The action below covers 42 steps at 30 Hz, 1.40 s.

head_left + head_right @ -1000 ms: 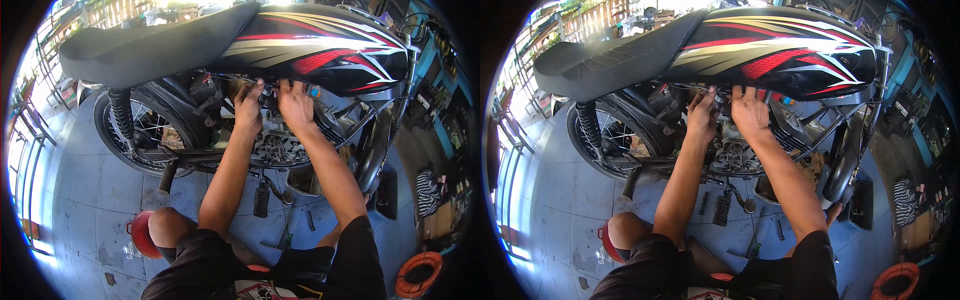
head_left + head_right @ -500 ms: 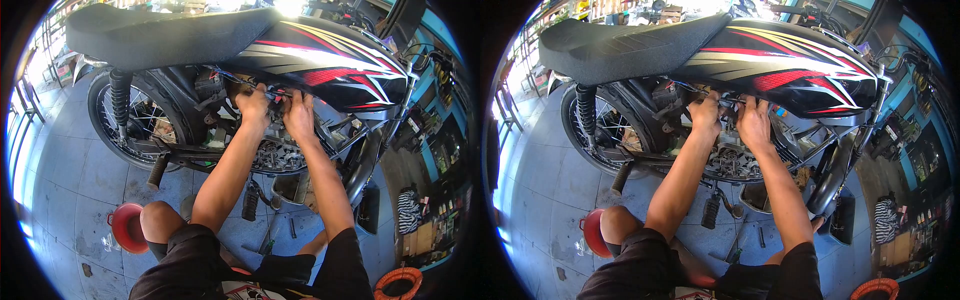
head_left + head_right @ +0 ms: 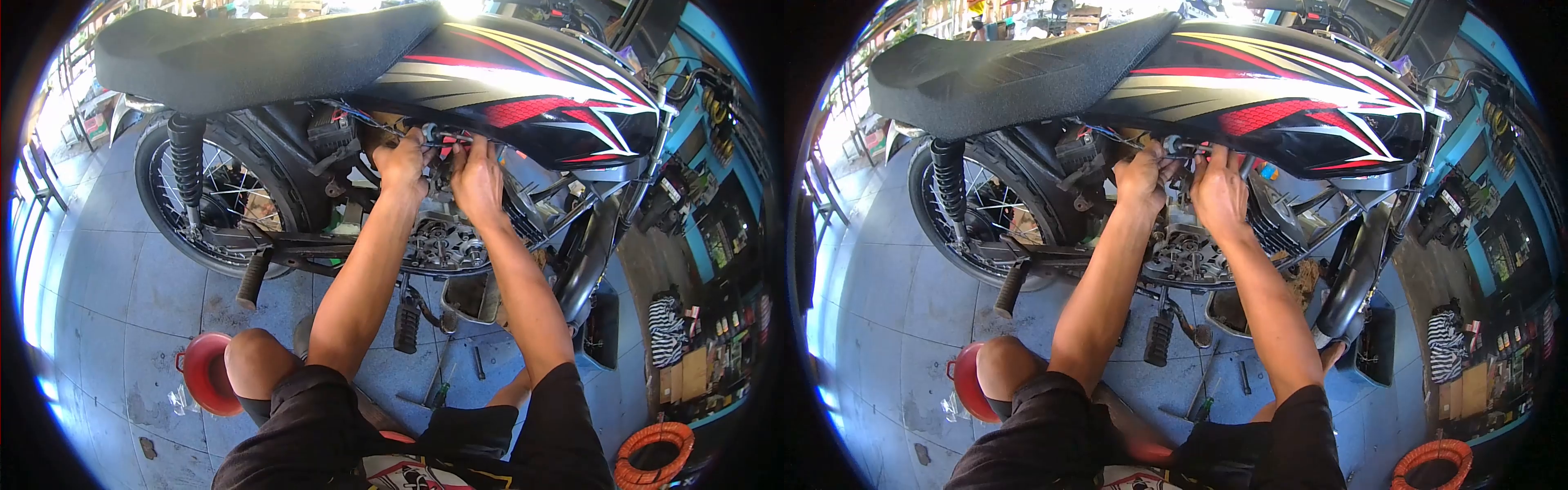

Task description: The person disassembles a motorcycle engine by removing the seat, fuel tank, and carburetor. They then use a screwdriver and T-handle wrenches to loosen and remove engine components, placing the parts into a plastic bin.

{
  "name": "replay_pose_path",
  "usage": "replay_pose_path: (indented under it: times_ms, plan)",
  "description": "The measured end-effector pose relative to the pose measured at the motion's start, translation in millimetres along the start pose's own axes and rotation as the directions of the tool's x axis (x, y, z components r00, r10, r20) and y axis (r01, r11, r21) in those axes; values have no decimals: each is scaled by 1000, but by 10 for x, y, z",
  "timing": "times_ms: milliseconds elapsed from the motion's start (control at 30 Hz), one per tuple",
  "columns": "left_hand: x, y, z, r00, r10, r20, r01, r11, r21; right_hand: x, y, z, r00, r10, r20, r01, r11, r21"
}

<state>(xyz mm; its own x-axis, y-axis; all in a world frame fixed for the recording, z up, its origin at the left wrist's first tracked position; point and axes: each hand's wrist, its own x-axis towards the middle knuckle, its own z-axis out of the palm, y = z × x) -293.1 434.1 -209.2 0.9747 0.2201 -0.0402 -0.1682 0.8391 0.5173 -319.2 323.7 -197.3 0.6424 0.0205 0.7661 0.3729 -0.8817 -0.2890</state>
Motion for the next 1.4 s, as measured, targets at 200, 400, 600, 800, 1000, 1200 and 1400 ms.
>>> replay_pose_path:
  times_ms: [200, 400, 600, 800, 1000, 1200, 1400]
  plan:
    - [52, -96, -55, 997, 72, 1, -72, 996, -47, 156, 172, 52, 991, -19, 132, 29, 997, -78]
    - [85, -82, -136, 998, -67, -14, 68, 985, 160, -10, 254, 206, 990, -49, -132, 82, 964, 252]
    - [108, -239, -220, 986, -131, 98, 133, 991, -11, -331, 365, -99, 967, 50, 249, -246, 423, 872]
    - [-242, -270, -304, 907, -259, 331, 197, 958, 211, -560, 421, -654, 976, -3, 217, -58, 960, 275]
    - [-175, -330, -474, 787, -268, 556, 134, 954, 270, -583, 411, -821, 944, -326, 47, 323, 887, -331]
    - [-160, -278, -338, 666, -52, 744, -481, 732, 482, -492, 538, -868, 989, -149, 16, 150, 978, -148]
    - [182, -665, -290, 536, 240, 810, -835, 291, 466, -336, 661, -824, 991, 123, 60, -113, 983, -147]
